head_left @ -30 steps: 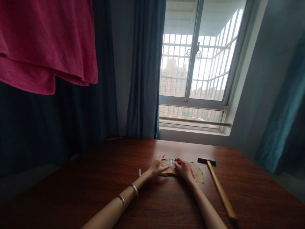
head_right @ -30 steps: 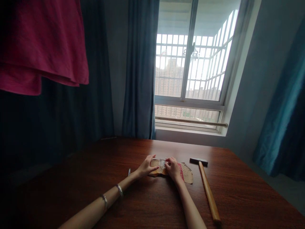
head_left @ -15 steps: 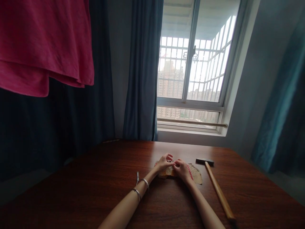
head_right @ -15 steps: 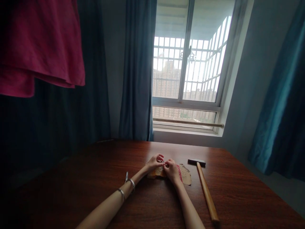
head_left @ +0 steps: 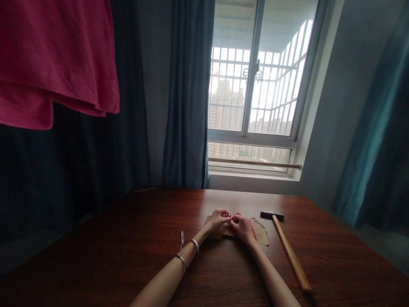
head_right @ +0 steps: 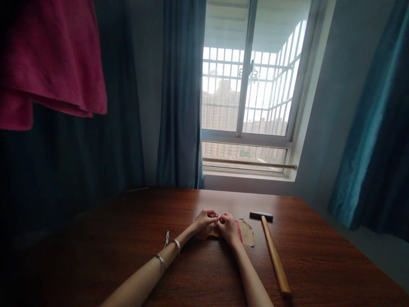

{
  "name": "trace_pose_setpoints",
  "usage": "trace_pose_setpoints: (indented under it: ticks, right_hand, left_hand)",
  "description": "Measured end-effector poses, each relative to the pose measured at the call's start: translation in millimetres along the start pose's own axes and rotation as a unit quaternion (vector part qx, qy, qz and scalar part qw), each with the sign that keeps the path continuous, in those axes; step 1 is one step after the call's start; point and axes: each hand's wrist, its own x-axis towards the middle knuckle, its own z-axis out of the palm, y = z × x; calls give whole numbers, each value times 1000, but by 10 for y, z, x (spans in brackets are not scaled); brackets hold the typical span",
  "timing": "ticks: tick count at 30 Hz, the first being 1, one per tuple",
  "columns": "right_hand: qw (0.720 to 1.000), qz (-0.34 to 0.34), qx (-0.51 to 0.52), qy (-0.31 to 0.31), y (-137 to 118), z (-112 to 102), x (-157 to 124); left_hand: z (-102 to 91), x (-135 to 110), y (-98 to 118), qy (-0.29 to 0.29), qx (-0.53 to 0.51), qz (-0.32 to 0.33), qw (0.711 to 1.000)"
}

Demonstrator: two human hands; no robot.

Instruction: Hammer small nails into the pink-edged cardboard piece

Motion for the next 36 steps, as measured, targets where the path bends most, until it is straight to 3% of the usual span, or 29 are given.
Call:
trace_pose_setpoints:
  ticks: [7, 14, 16, 19, 21, 24, 27, 30, 33, 36]
  right_hand:
    - [999, -14, -34, -17, -61, -109, -40]
    - [972, -11, -232, 14, -52, -744, -170]
    - [951, 32, -308, 20, 42, -967, -241]
    - [906, 153, -395, 16, 231, -1265, -359]
    - [879, 235, -414, 3, 353, -1409, -433]
    - [864, 312, -392, -55, 484, -1514, -520]
    - [862, 330, -368, -113, 533, -1510, -567]
    - [864, 326, -360, -130, 523, -1471, -575]
    - [878, 321, -334, -121, 493, -1447, -562]
    - [912, 312, -257, -73, 438, -1432, -527]
  left_hand:
    - [2, -9, 22, 7, 25, 18, 1000]
    - [0, -37, 34, 13, 38, 8, 999]
    - [-1, -43, 42, 14, 39, 0, 999]
    - [-1, -48, 63, 16, 32, -15, 999]
    - [-2, -50, 83, 16, 27, -26, 999]
    - [-7, -55, 110, 11, 23, -38, 999]
    - [-13, -57, 122, 6, 20, -38, 999]
    - [-14, -54, 113, 9, 27, -39, 999]
    - [-10, -47, 92, 9, 28, -42, 999]
    - [-5, -40, 73, 7, 20, -42, 999]
